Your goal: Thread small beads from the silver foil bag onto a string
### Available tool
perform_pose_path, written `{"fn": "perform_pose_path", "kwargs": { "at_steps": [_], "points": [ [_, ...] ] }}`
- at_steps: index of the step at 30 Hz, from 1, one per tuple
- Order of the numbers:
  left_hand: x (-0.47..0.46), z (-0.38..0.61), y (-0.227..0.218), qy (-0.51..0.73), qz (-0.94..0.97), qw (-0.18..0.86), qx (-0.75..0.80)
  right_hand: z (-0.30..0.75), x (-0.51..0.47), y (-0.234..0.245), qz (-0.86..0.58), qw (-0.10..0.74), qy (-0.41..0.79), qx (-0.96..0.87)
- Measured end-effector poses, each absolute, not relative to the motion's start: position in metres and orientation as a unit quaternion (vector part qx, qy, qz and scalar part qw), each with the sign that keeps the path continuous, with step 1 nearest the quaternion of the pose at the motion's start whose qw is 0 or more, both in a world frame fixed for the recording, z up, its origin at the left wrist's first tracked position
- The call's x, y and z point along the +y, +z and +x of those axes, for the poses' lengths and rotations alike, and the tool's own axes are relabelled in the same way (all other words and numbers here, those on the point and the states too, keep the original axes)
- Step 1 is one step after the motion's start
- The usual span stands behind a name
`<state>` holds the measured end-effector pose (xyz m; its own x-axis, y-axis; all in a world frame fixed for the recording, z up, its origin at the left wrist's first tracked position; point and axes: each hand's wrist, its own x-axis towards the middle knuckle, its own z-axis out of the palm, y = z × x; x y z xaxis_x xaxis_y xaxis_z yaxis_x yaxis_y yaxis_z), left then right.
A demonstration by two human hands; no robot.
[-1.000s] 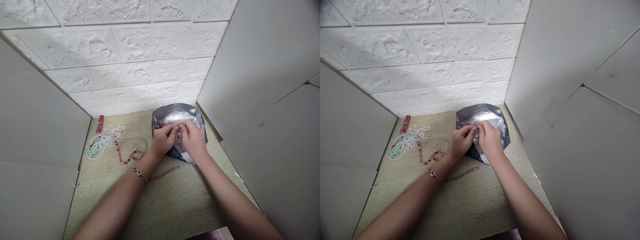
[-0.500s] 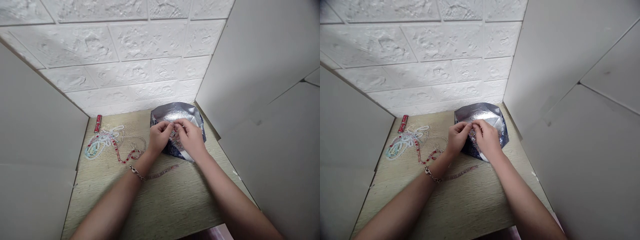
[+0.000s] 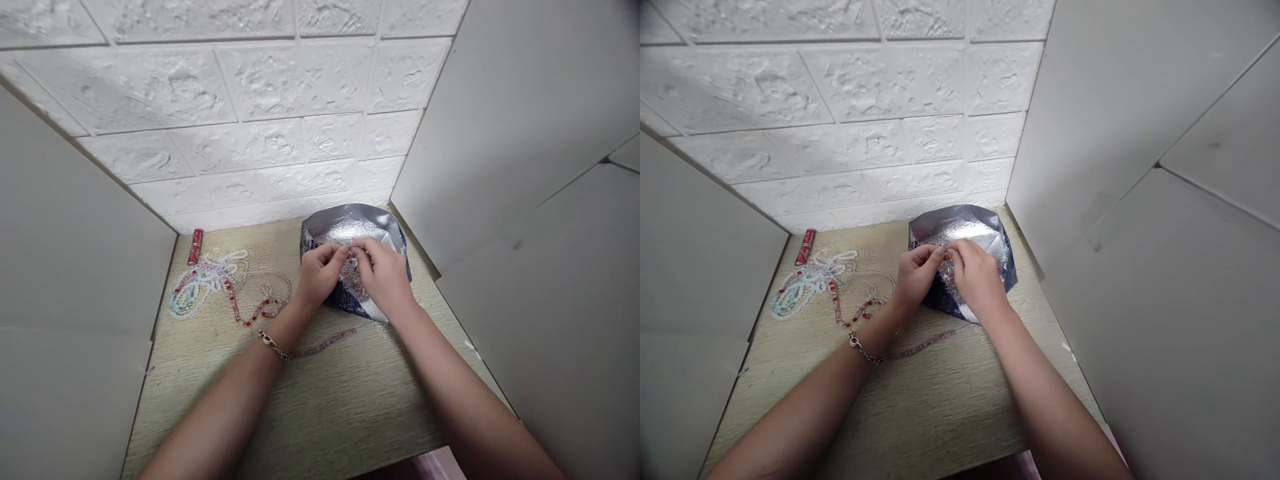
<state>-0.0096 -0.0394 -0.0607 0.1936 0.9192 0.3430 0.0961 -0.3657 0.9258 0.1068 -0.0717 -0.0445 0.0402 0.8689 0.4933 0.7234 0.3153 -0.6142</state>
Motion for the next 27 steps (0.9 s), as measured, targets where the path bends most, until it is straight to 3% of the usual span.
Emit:
{"fn": "perform_pose_path", "kwargs": {
  "at_steps": [14,23,27],
  "points": [
    [-0.0393,-0.0112,-0.0585,0.494,0.628,0.464,0.381,0.1079,-0.0737,-0.0362,-0.572,0.447,0.195,-0.660],
    [-0.0366,-0.0119,-0.0610,0.480,0.622,0.493,0.374,0.1095,-0.0714,-0.0383,-0.562,0.444,0.154,-0.680],
    [-0.0370,-0.0111,-0.0597,0.475,0.632,0.481,0.379,0.1115,-0.0726,-0.0389,-0.574,0.394,0.118,-0.708]
  ]
}}
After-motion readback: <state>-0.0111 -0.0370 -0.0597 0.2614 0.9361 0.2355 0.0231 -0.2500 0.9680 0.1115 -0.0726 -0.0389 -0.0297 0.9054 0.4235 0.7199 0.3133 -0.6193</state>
